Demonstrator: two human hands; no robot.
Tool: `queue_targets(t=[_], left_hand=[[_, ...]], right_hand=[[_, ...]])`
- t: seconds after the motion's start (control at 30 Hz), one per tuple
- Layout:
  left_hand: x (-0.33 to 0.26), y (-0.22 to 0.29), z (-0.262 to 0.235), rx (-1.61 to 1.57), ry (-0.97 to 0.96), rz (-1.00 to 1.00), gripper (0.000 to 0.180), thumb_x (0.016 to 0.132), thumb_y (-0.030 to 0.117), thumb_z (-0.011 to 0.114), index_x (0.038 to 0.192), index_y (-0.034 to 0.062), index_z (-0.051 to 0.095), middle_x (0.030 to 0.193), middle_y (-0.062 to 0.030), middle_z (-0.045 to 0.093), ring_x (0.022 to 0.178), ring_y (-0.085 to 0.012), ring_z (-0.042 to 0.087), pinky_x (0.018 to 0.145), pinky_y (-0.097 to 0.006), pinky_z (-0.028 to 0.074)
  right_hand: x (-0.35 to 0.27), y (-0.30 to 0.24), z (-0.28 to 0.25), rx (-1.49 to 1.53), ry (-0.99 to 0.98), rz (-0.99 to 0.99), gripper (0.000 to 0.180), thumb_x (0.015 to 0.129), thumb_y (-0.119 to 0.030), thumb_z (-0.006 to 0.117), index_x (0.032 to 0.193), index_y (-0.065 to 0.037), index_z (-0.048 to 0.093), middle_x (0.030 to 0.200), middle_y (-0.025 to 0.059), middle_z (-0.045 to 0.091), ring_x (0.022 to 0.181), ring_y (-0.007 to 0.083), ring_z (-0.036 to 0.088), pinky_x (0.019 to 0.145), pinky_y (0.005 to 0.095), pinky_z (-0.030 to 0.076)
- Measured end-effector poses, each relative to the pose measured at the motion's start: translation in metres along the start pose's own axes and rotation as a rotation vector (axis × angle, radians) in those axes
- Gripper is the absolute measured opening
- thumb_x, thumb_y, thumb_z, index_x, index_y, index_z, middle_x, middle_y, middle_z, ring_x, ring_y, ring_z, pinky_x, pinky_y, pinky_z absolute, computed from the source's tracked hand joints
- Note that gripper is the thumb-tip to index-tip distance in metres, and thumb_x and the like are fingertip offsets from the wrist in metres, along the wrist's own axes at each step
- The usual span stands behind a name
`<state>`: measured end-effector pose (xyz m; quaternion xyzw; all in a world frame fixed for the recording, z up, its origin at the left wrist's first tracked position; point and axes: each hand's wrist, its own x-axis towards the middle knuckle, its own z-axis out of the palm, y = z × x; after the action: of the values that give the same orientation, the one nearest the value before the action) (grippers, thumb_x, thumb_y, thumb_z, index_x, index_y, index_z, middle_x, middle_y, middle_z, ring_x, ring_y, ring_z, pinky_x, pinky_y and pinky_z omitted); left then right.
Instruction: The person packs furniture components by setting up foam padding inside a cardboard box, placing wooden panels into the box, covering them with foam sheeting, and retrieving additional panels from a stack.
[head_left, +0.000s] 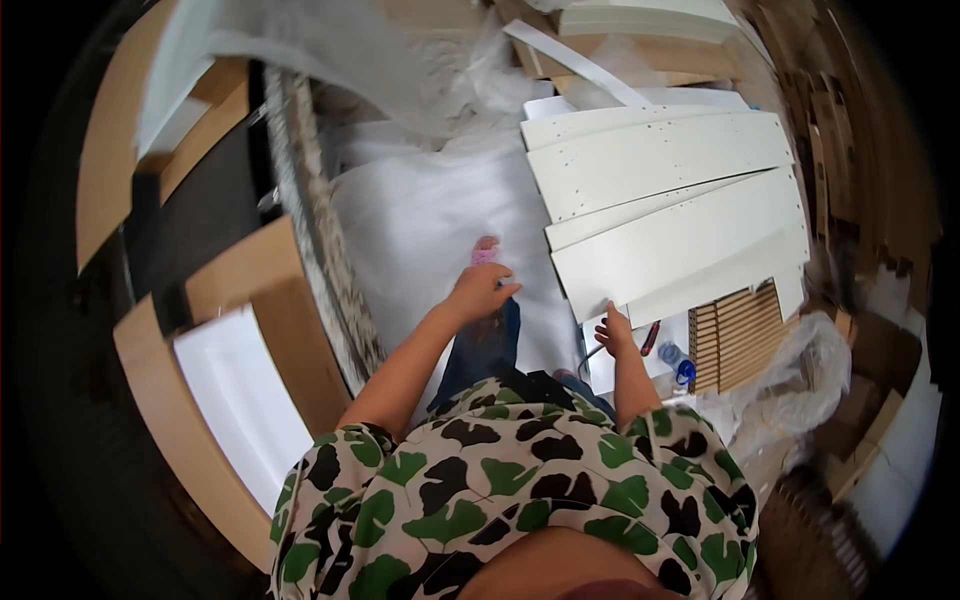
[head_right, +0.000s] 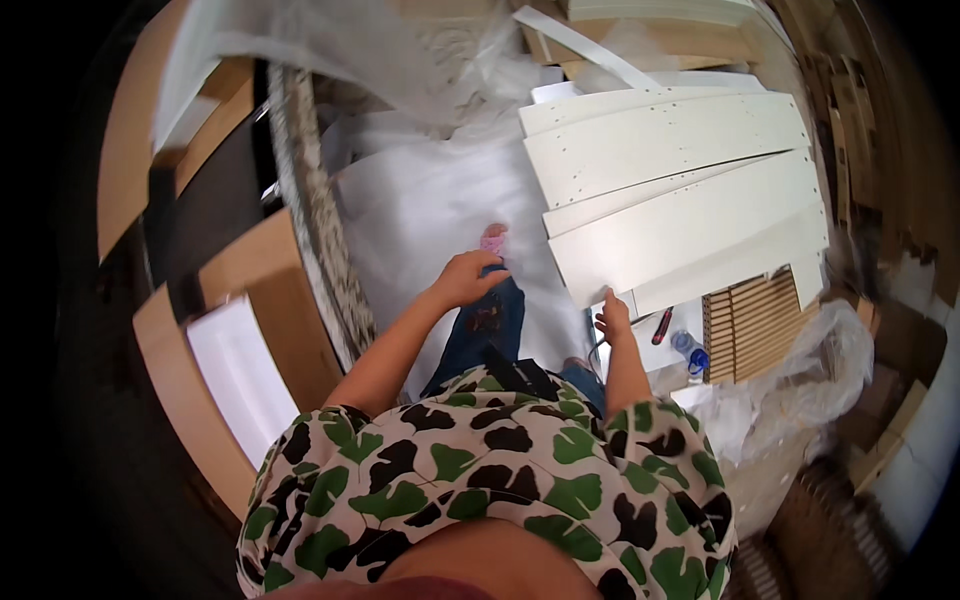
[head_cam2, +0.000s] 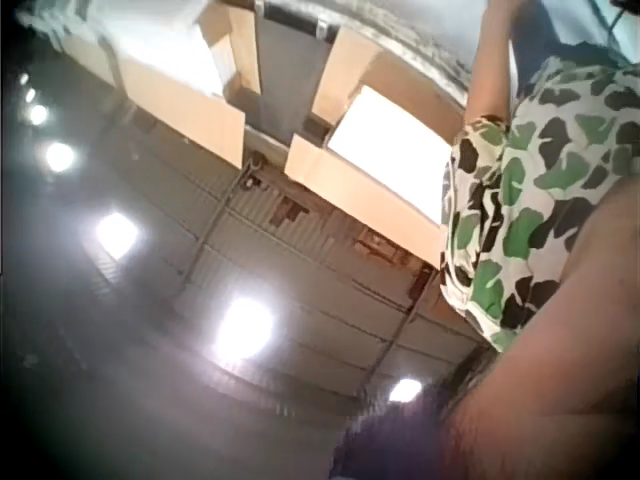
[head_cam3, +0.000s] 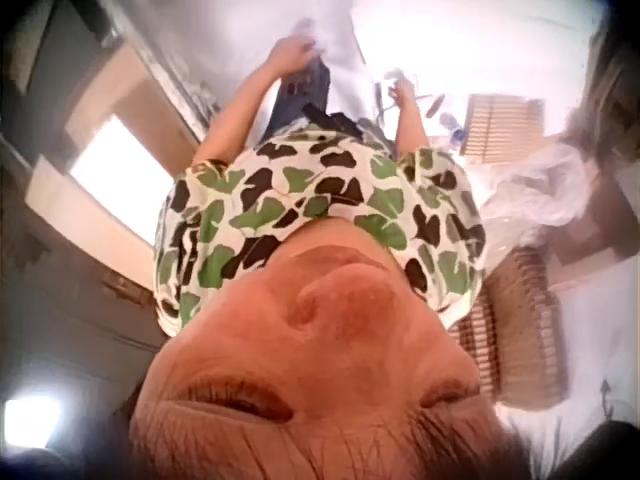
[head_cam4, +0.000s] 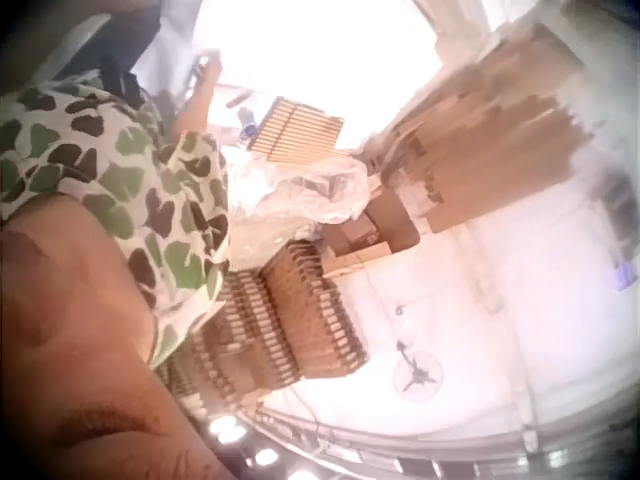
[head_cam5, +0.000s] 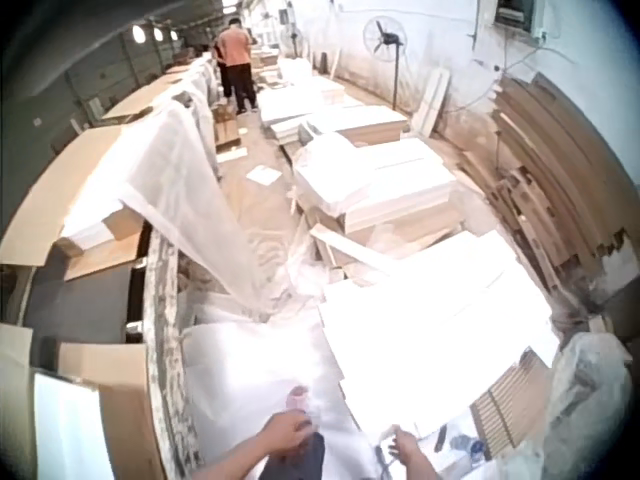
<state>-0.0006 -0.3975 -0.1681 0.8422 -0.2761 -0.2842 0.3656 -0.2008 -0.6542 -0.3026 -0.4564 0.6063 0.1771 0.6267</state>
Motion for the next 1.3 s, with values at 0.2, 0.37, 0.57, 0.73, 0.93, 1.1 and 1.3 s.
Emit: queue_targets(t=[0.2, 0.37, 0.57, 0.73, 0.93, 1.1, 1.3], left_hand=[[0.108, -0.071, -0.035, 0.191, -0.302, -0.043, 0.03, 0.081, 0.033, 0.055, 0.093, 0.0074, 0.064, 0.106, -0.0119, 0.06, 0.096, -0.028, 0.057, 0.082, -0.034, 0.045], [0.169, -0.059, -0.028, 0.156, -0.394, -0.215, 0.039, 0.08, 0.032, 0.056, 0.102, 0.0006, 0.059, 0.108, -0.0185, 0.057, 0.1, -0.0324, 0.054, 0.087, -0.035, 0.042], [0.24, -0.105, 0.012, 0.3, -0.002, 0.046, 0.048, 0.079, 0.027, 0.058, 0.115, -0.0031, 0.048, 0.12, -0.0263, 0.045, 0.112, -0.0384, 0.043, 0.094, -0.04, 0.037], [0.281, -0.097, 0.031, 0.323, 0.158, 0.144, 0.043, 0.079, 0.026, 0.055, 0.113, -0.0009, 0.051, 0.118, -0.0237, 0.048, 0.109, -0.0372, 0.045, 0.092, -0.043, 0.037], [0.315, -0.071, 0.033, 0.15, 0.015, -0.146, 0.045, 0.084, 0.037, 0.042, 0.084, -0.003, 0.063, 0.09, -0.0268, 0.059, 0.088, -0.0409, 0.054, 0.083, -0.043, 0.041], [0.32, -0.079, 0.013, 0.12, -0.255, -0.264, 0.068, 0.074, 0.063, 0.046, 0.081, -0.0023, 0.064, 0.09, -0.027, 0.059, 0.084, -0.0397, 0.056, 0.08, -0.042, 0.044], [0.308, -0.107, 0.037, 0.272, -0.111, -0.089, 0.07, 0.054, 0.049, 0.074, 0.101, -0.0004, 0.057, 0.107, -0.0189, 0.053, 0.104, -0.0321, 0.047, 0.087, -0.039, 0.041]], right_hand=[[0.026, -0.013, 0.036, 0.301, 0.261, 0.113, 0.048, 0.083, -0.049, 0.049, 0.101, -0.005, 0.048, 0.082, 0.0081, 0.049, 0.066, 0.0204, 0.046, 0.053, 0.0338, 0.036], [0.035, -0.016, 0.018, 0.508, 0.391, 0.05, 0.06, 0.084, -0.052, 0.047, 0.115, 0.0, 0.044, 0.103, 0.0127, 0.053, 0.083, 0.027, 0.053, 0.067, 0.0393, 0.044], [0.023, -0.035, 0.042, 0.589, 0.654, -0.028, 0.076, 0.082, -0.057, 0.046, 0.111, 0.013, 0.047, 0.112, 0.0192, 0.052, 0.095, 0.0273, 0.055, 0.079, 0.0348, 0.047], [-0.027, -0.091, 0.063, 0.605, 0.599, -0.213, 0.067, 0.081, -0.049, 0.055, 0.104, 0.014, 0.049, 0.1, 0.0172, 0.058, 0.089, 0.0217, 0.057, 0.075, 0.0315, 0.047], [0.016, -0.143, 0.105, 0.484, 0.539, -0.312, 0.066, 0.079, -0.046, 0.061, 0.097, 0.016, 0.05, 0.092, 0.0192, 0.058, 0.079, 0.0178, 0.053, 0.069, 0.0296, 0.045], [0.069, -0.133, 0.124, 0.455, 0.308, -0.203, 0.073, 0.073, -0.053, 0.064, 0.09, 0.017, 0.05, 0.082, 0.0182, 0.055, 0.072, 0.0187, 0.05, 0.062, 0.0312, 0.045], [0.064, -0.14, 0.138, 0.432, 0.168, -0.234, 0.035, 0.081, -0.028, 0.061, 0.08, 0.004, 0.05, 0.079, 0.0138, 0.056, 0.064, 0.0201, 0.056, 0.054, 0.032, 0.051]])
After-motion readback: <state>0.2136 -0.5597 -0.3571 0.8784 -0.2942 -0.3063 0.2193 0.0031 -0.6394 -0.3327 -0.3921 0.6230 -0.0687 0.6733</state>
